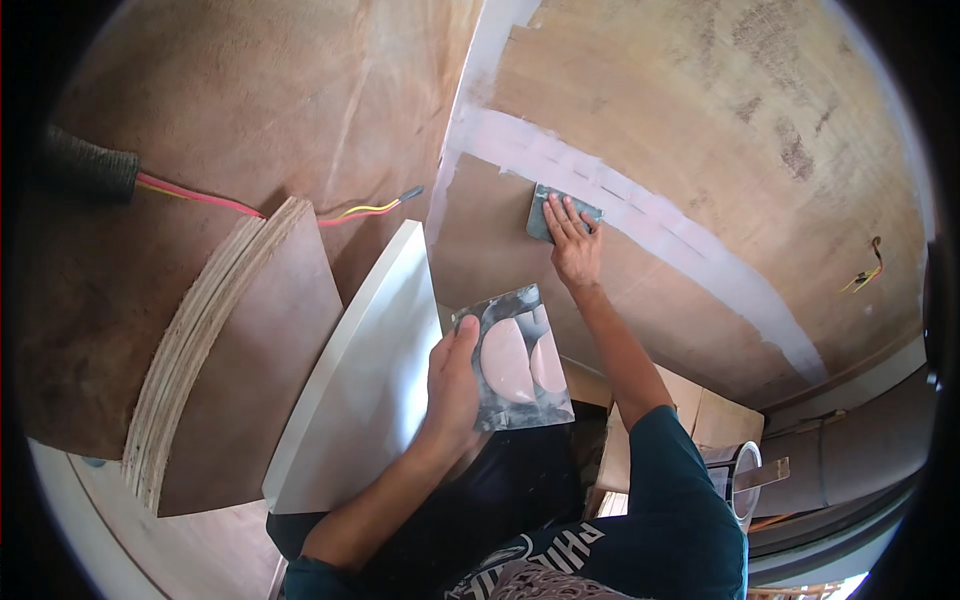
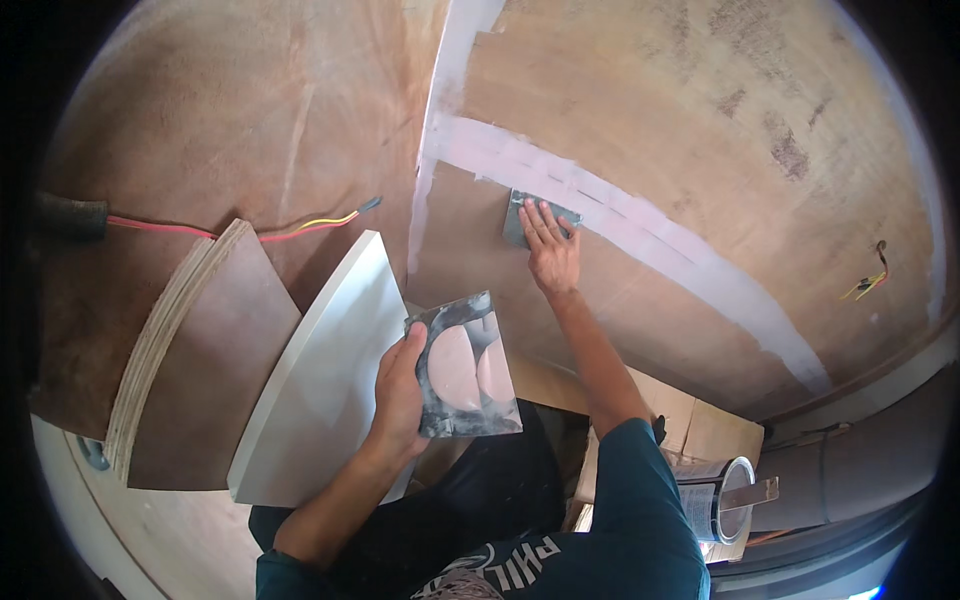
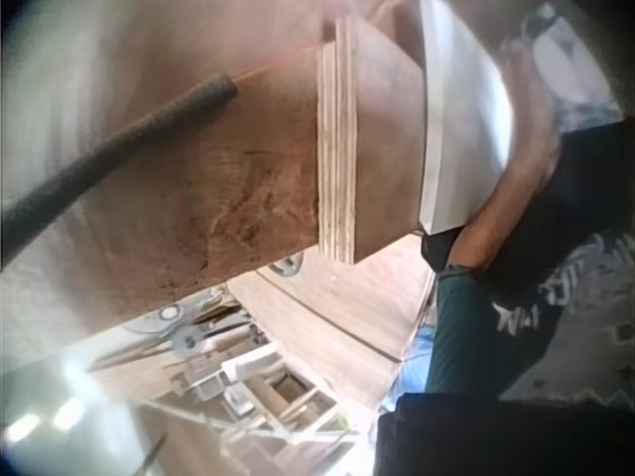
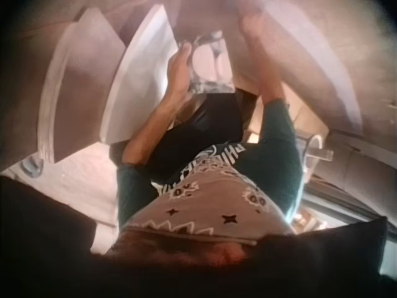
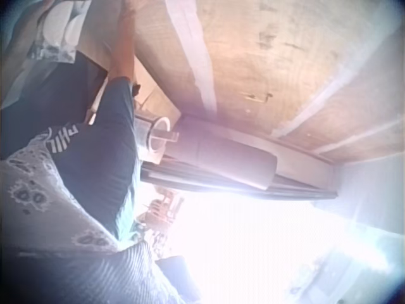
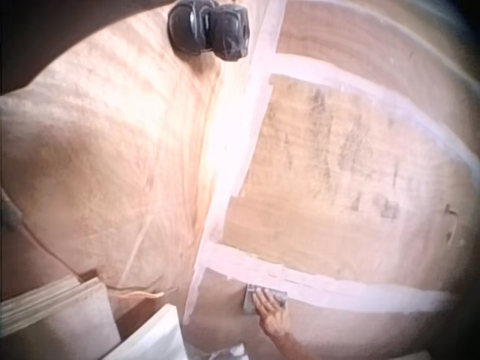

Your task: The person scoops pink joint compound from a hawk onto a putty knife and applies it to a taped seam on a wooden wall. They repeatedly smooth the compound along the seam, working in small sections and frequently reloading the tool.

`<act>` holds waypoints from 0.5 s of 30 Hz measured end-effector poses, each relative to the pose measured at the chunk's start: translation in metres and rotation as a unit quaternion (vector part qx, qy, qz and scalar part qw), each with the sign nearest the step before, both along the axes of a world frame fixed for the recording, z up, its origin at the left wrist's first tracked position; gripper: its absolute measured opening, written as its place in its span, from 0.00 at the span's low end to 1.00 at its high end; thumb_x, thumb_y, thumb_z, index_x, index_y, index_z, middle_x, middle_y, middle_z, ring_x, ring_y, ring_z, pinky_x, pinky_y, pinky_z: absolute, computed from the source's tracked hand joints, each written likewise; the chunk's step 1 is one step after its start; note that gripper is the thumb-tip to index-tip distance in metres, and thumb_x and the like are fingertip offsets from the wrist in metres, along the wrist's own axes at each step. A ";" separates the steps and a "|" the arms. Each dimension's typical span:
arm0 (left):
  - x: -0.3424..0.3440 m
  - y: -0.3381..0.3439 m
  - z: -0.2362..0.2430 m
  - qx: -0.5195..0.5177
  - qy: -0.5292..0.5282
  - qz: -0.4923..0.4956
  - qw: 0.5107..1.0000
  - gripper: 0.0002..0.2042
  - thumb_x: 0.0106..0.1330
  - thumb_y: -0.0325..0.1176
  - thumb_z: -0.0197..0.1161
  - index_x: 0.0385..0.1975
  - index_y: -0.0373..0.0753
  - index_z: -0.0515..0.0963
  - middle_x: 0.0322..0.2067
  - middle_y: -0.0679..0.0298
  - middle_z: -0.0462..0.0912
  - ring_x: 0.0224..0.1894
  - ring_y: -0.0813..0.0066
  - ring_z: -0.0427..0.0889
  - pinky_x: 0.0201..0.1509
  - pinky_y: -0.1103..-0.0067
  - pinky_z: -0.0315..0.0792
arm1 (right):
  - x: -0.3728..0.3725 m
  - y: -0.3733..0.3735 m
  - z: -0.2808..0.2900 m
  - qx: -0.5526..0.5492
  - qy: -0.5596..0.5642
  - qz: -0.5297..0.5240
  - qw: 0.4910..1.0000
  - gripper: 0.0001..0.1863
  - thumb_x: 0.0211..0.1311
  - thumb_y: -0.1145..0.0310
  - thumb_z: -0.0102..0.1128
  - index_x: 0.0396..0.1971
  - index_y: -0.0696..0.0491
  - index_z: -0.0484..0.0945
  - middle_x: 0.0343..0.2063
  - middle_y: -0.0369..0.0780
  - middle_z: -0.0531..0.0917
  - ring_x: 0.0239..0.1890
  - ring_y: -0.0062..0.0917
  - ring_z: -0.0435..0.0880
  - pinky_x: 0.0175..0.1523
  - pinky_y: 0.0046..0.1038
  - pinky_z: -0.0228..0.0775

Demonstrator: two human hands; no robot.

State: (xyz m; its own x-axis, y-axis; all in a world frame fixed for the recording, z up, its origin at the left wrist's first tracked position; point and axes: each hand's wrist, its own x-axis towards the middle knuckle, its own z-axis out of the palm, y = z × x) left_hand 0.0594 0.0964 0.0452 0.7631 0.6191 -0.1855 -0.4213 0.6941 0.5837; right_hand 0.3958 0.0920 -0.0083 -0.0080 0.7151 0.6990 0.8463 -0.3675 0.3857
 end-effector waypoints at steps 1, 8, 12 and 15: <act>-0.001 0.000 0.000 0.001 0.003 0.003 1.000 0.16 0.76 0.43 0.49 0.44 0.34 0.75 0.39 0.63 0.80 0.39 0.77 0.81 0.46 0.78 0.76 | -0.002 0.000 -0.006 -0.002 0.004 -0.004 1.000 0.29 0.56 0.80 0.51 0.60 0.45 0.74 0.64 0.30 0.72 0.65 0.21 0.71 0.62 0.36 0.60; -0.003 -0.002 0.005 0.004 0.008 0.015 1.000 0.16 0.76 0.43 0.49 0.45 0.34 0.75 0.39 0.63 0.80 0.40 0.76 0.81 0.47 0.76 0.76 | -0.009 -0.023 -0.018 -0.021 0.044 0.017 0.999 0.30 0.54 0.82 0.49 0.59 0.48 0.74 0.63 0.34 0.73 0.66 0.26 0.71 0.62 0.37 0.60; -0.002 -0.002 0.005 -0.005 0.017 0.019 1.000 0.17 0.77 0.41 0.46 0.44 0.33 0.75 0.39 0.63 0.80 0.41 0.78 0.80 0.47 0.79 0.75 | -0.009 -0.013 0.027 0.041 0.010 0.004 0.999 0.32 0.51 0.81 0.52 0.60 0.47 0.73 0.64 0.32 0.72 0.66 0.25 0.70 0.63 0.37 0.59; 0.002 -0.004 0.001 -0.015 0.023 0.006 1.000 0.16 0.75 0.42 0.49 0.45 0.34 0.75 0.40 0.61 0.81 0.42 0.74 0.82 0.48 0.75 0.76 | 0.003 -0.001 0.042 0.049 -0.027 -0.011 0.998 0.33 0.50 0.81 0.52 0.60 0.46 0.73 0.65 0.31 0.71 0.66 0.24 0.70 0.63 0.36 0.58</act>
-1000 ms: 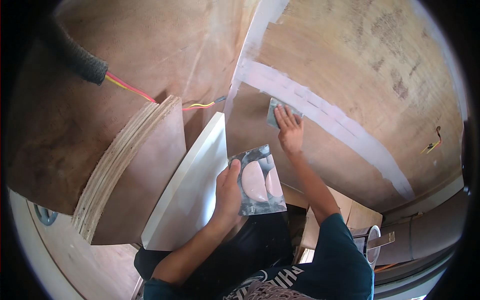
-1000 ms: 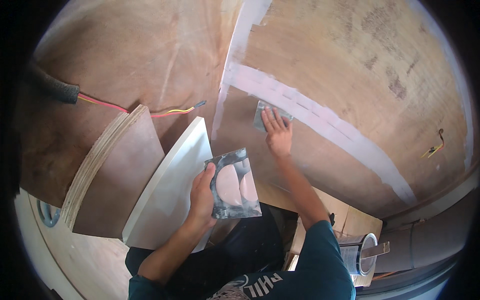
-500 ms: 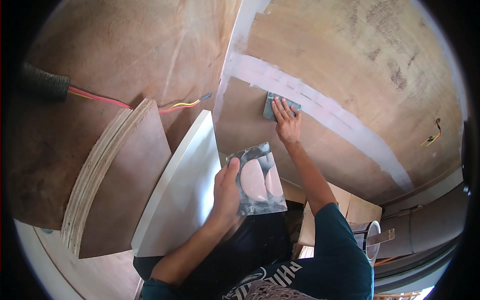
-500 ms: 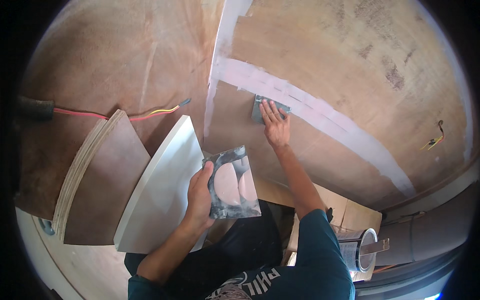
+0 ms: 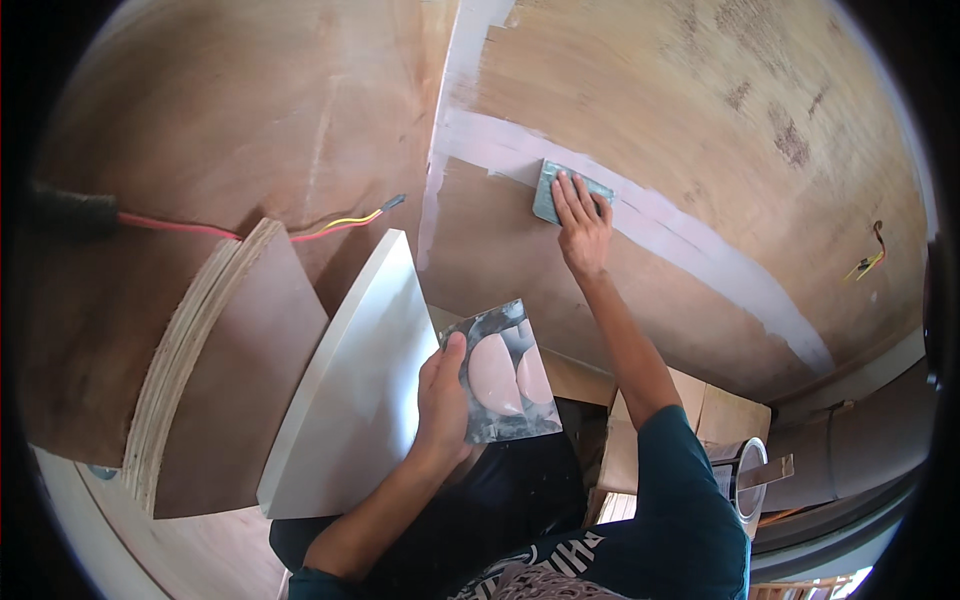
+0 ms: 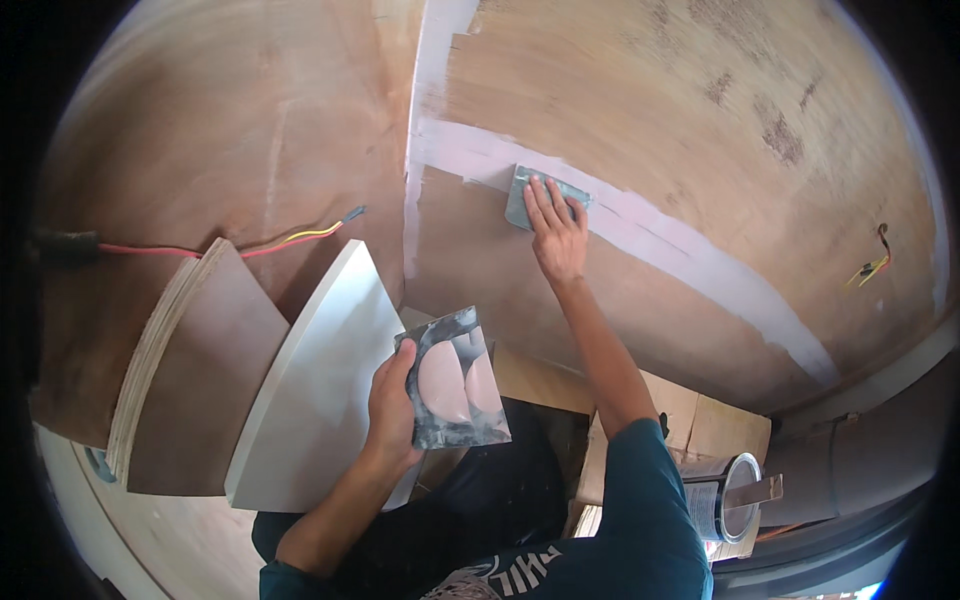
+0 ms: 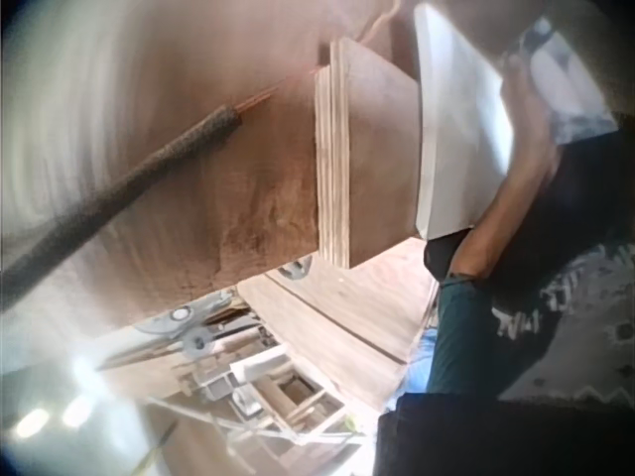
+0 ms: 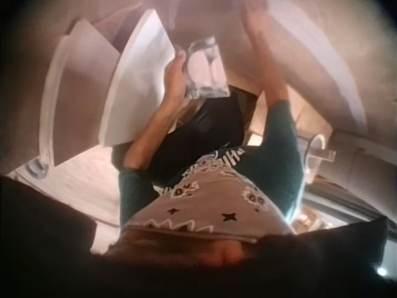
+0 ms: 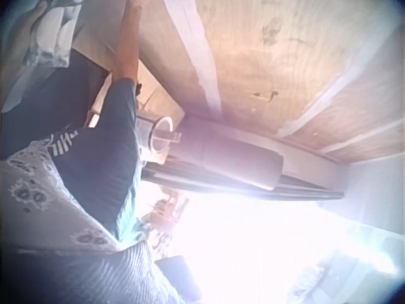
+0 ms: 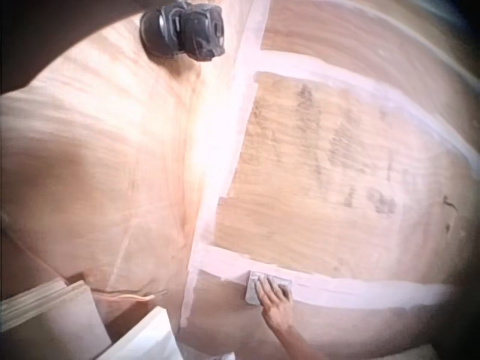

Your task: The person scoops pink joint compound from a hawk onto a putty knife and applies it to a taped seam on a wooden wall. They repeatedly smooth the compound along the seam, working in small sections and frequently reloading the tool.

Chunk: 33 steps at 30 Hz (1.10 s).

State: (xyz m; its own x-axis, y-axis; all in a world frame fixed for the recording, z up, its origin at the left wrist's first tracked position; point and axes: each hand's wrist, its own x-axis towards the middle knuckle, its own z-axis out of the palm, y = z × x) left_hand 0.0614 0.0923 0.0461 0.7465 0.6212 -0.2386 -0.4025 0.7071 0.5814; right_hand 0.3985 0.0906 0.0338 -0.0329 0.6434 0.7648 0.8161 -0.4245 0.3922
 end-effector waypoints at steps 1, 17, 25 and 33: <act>0.002 0.000 -0.001 -0.005 0.002 -0.010 1.000 0.16 0.75 0.42 0.49 0.45 0.34 0.75 0.40 0.61 0.82 0.42 0.73 0.82 0.48 0.75 0.76 | 0.008 0.004 -0.006 -0.003 -0.007 -0.005 1.000 0.33 0.50 0.81 0.53 0.60 0.46 0.73 0.65 0.30 0.71 0.66 0.23 0.69 0.64 0.36 0.58; -0.003 -0.004 0.010 0.009 -0.011 -0.008 1.000 0.17 0.76 0.42 0.48 0.46 0.33 0.75 0.41 0.60 0.82 0.41 0.73 0.83 0.47 0.75 0.77 | -0.022 -0.009 0.007 0.031 0.073 0.027 0.996 0.31 0.54 0.85 0.49 0.60 0.50 0.73 0.62 0.36 0.74 0.64 0.25 0.72 0.64 0.35 0.58; 0.003 -0.005 -0.005 0.002 0.017 -0.014 1.000 0.17 0.76 0.42 0.48 0.47 0.33 0.74 0.41 0.60 0.82 0.41 0.72 0.83 0.48 0.75 0.78 | -0.027 0.001 0.017 0.049 0.035 0.030 0.998 0.29 0.53 0.83 0.51 0.58 0.50 0.75 0.62 0.37 0.74 0.64 0.28 0.73 0.63 0.37 0.59; 0.011 -0.011 -0.030 -0.018 0.042 -0.024 0.999 0.16 0.76 0.42 0.48 0.47 0.34 0.74 0.41 0.61 0.82 0.41 0.73 0.83 0.48 0.75 0.78 | -0.003 0.015 -0.025 -0.033 0.048 0.041 0.997 0.31 0.52 0.82 0.51 0.59 0.48 0.75 0.63 0.33 0.74 0.66 0.24 0.70 0.65 0.36 0.56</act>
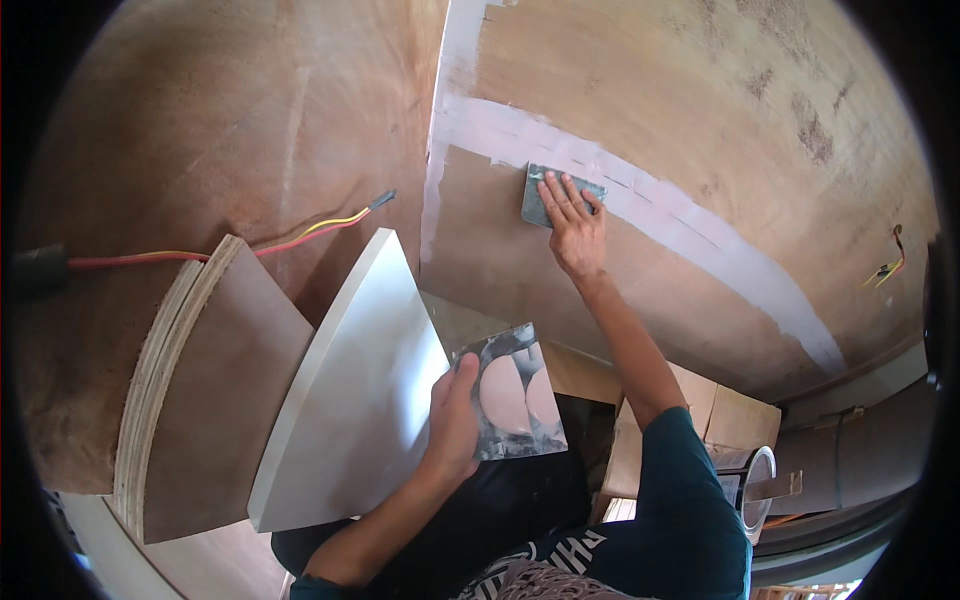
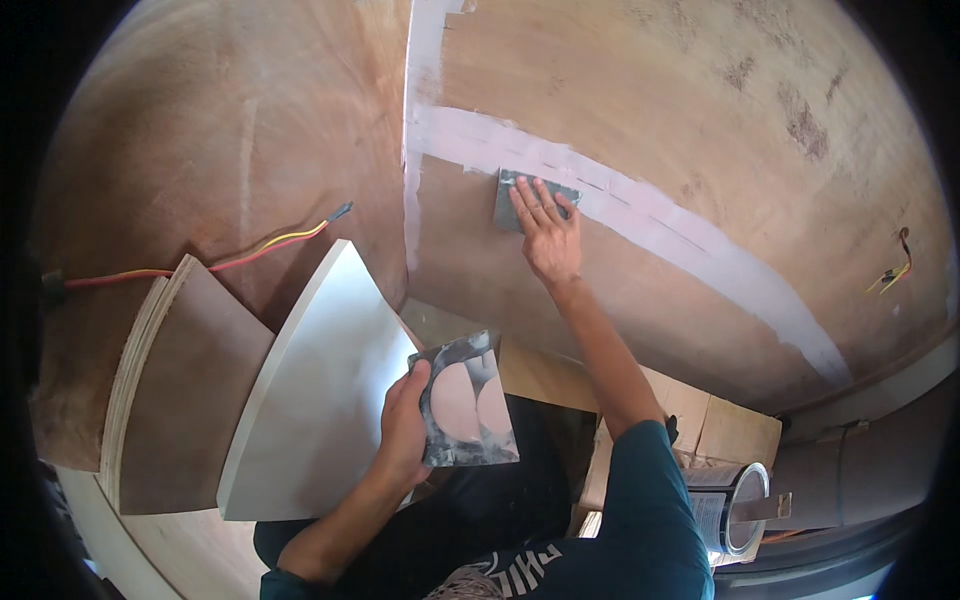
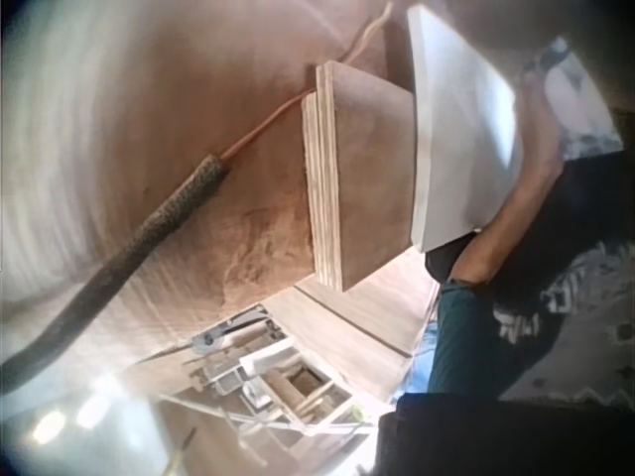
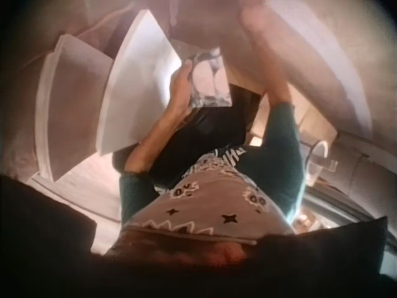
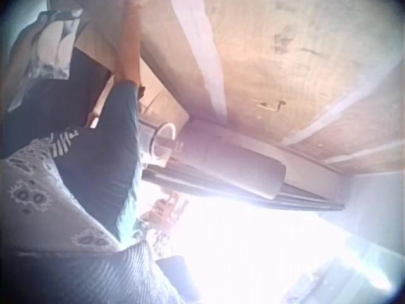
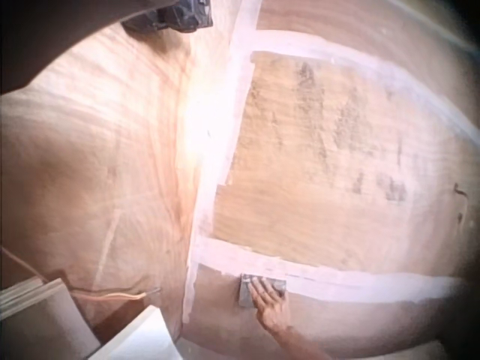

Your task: The person scoops pink joint compound from a hawk onto a putty knife and applies it to a taped seam on a wooden wall. They repeatedly smooth the compound along the seam, working in small sections and frequently reloading the tool.

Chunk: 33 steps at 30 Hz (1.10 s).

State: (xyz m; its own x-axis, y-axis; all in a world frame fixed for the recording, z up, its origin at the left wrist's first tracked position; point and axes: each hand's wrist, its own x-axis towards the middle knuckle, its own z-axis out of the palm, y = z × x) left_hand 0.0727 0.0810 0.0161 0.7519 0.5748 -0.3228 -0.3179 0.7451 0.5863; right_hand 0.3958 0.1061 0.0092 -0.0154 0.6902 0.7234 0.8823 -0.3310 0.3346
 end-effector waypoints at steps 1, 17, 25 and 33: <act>0.000 0.001 0.002 0.002 -0.007 -0.001 1.000 0.16 0.76 0.42 0.48 0.47 0.34 0.74 0.41 0.61 0.82 0.41 0.73 0.83 0.48 0.75 0.78 | 0.001 -0.002 -0.010 -0.012 0.004 -0.007 1.000 0.31 0.52 0.81 0.51 0.60 0.47 0.74 0.63 0.33 0.73 0.66 0.24 0.70 0.65 0.36 0.57; -0.007 0.007 0.020 0.010 -0.013 -0.002 1.000 0.17 0.77 0.41 0.46 0.47 0.32 0.75 0.42 0.61 0.82 0.43 0.75 0.81 0.49 0.77 0.76 | 0.021 -0.036 0.037 0.046 -0.037 -0.038 0.998 0.30 0.55 0.82 0.50 0.60 0.48 0.73 0.64 0.33 0.73 0.66 0.26 0.70 0.63 0.36 0.58; -0.003 0.008 0.017 0.018 -0.034 -0.013 0.999 0.17 0.76 0.42 0.48 0.47 0.34 0.75 0.42 0.61 0.82 0.42 0.73 0.83 0.49 0.75 0.77 | 0.015 -0.046 -0.014 -0.033 -0.004 -0.057 0.998 0.31 0.55 0.80 0.50 0.63 0.47 0.70 0.66 0.32 0.70 0.67 0.24 0.68 0.65 0.37 0.56; -0.007 0.009 0.025 0.015 -0.064 0.002 0.998 0.16 0.76 0.42 0.48 0.46 0.34 0.75 0.41 0.61 0.82 0.42 0.73 0.82 0.49 0.75 0.76 | 0.012 -0.089 -0.019 -0.021 0.024 -0.035 0.999 0.32 0.50 0.83 0.50 0.60 0.49 0.73 0.63 0.34 0.74 0.66 0.27 0.71 0.63 0.38 0.61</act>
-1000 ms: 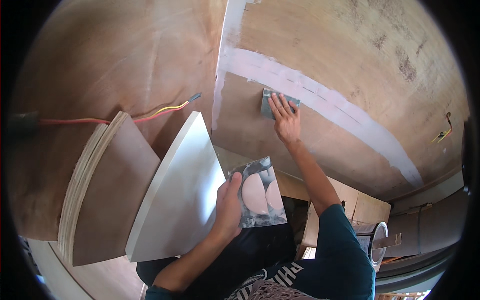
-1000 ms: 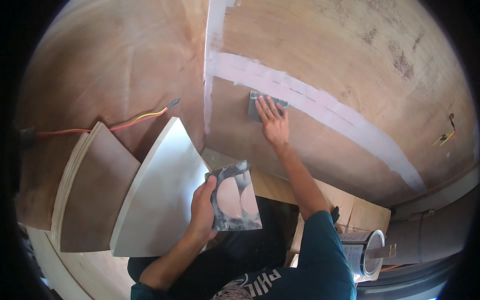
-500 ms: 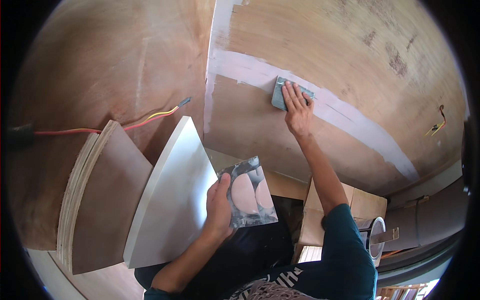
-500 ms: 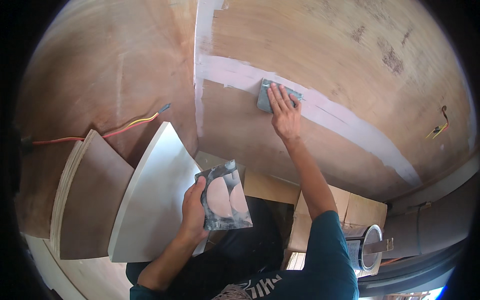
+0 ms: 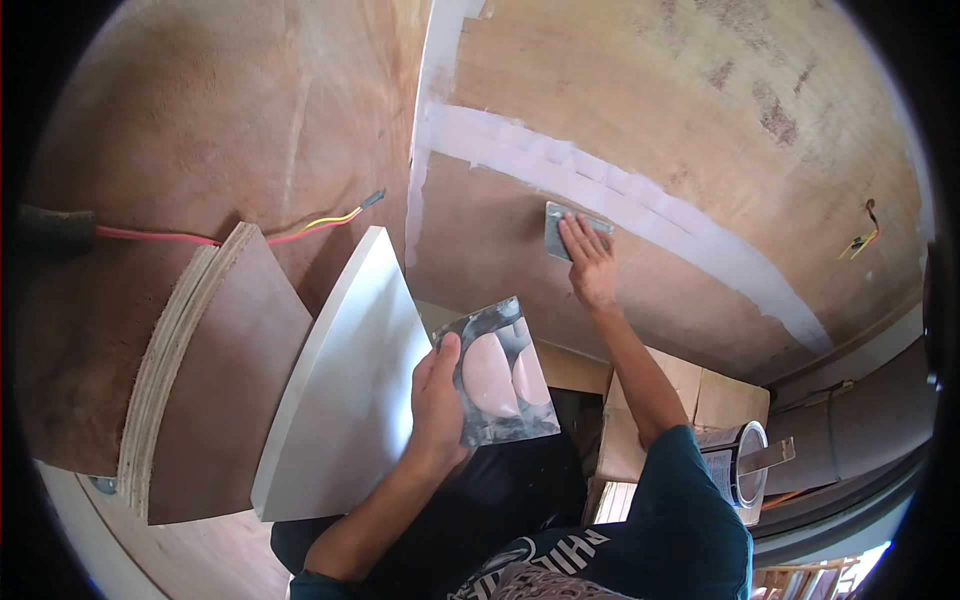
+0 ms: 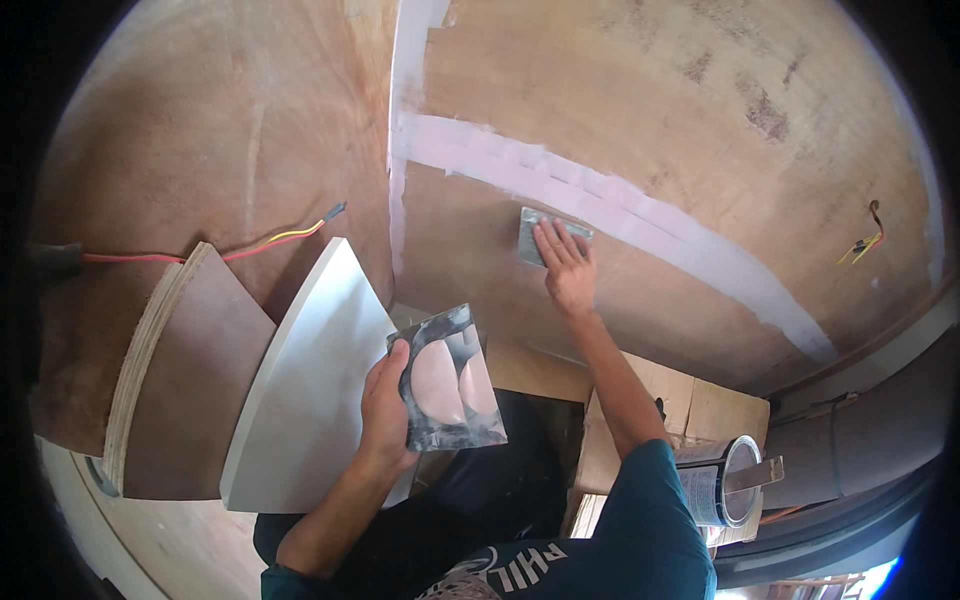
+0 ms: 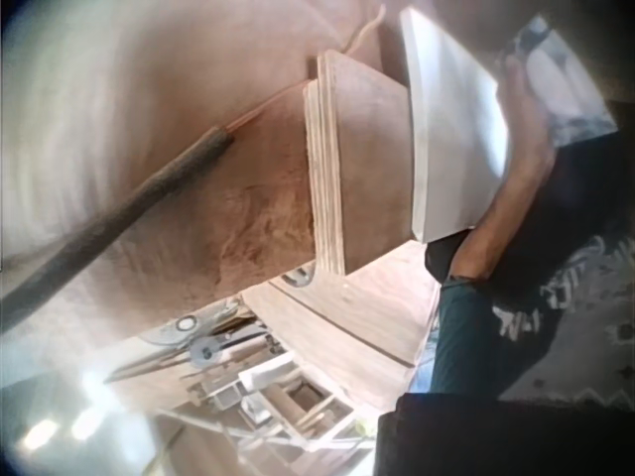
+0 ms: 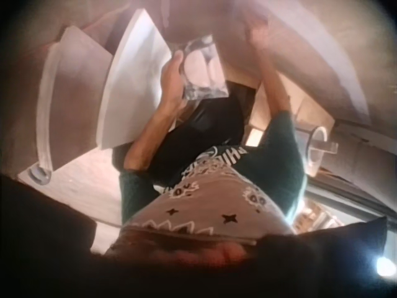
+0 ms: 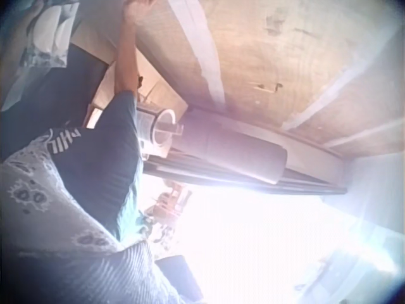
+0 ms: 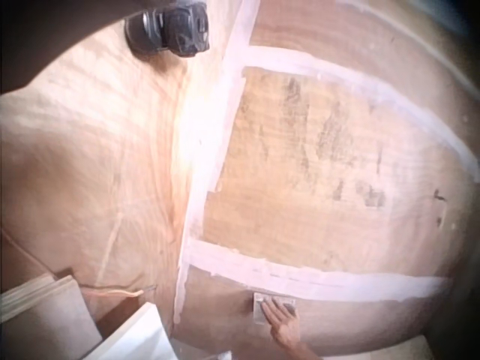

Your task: The person scoops pink joint compound from a hawk onto a putty knife and applies it to a taped seam on a wooden wall. They repeatedly smooth the compound along the seam, working in small sections and frequently reloading the tool.

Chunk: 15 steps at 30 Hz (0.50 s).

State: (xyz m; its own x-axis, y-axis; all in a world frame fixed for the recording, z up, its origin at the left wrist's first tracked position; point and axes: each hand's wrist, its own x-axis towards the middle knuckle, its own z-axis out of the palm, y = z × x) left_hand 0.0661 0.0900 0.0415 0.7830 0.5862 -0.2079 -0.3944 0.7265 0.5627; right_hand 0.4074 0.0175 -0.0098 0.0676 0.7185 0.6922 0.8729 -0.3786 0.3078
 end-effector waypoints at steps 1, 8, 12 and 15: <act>-0.002 0.000 0.001 0.001 0.002 -0.002 1.000 0.16 0.76 0.42 0.48 0.46 0.34 0.75 0.41 0.60 0.82 0.42 0.73 0.82 0.49 0.75 0.76 | 0.000 -0.001 0.012 0.015 -0.014 -0.003 1.000 0.32 0.50 0.83 0.50 0.59 0.49 0.74 0.62 0.34 0.74 0.65 0.27 0.71 0.62 0.37 0.61; 0.000 0.000 0.004 0.001 0.019 -0.032 0.999 0.17 0.76 0.42 0.48 0.46 0.33 0.74 0.41 0.59 0.82 0.43 0.71 0.82 0.50 0.74 0.76 | 0.020 0.012 0.071 0.072 -0.085 -0.048 0.993 0.30 0.52 0.83 0.51 0.57 0.47 0.76 0.61 0.32 0.76 0.63 0.23 0.73 0.61 0.35 0.61; 0.005 -0.001 -0.002 0.012 0.031 -0.033 0.999 0.17 0.76 0.42 0.47 0.47 0.33 0.74 0.41 0.59 0.82 0.43 0.71 0.82 0.50 0.74 0.76 | 0.027 0.013 0.049 0.060 -0.092 -0.051 0.993 0.28 0.55 0.82 0.52 0.57 0.45 0.76 0.62 0.30 0.75 0.63 0.19 0.74 0.60 0.33 0.61; 0.004 -0.001 -0.005 0.018 0.031 -0.031 0.999 0.18 0.76 0.43 0.47 0.47 0.33 0.74 0.42 0.59 0.81 0.44 0.71 0.82 0.50 0.75 0.76 | 0.025 0.011 0.026 0.037 -0.070 -0.046 0.996 0.28 0.55 0.81 0.53 0.56 0.45 0.77 0.62 0.30 0.75 0.62 0.19 0.75 0.60 0.33 0.61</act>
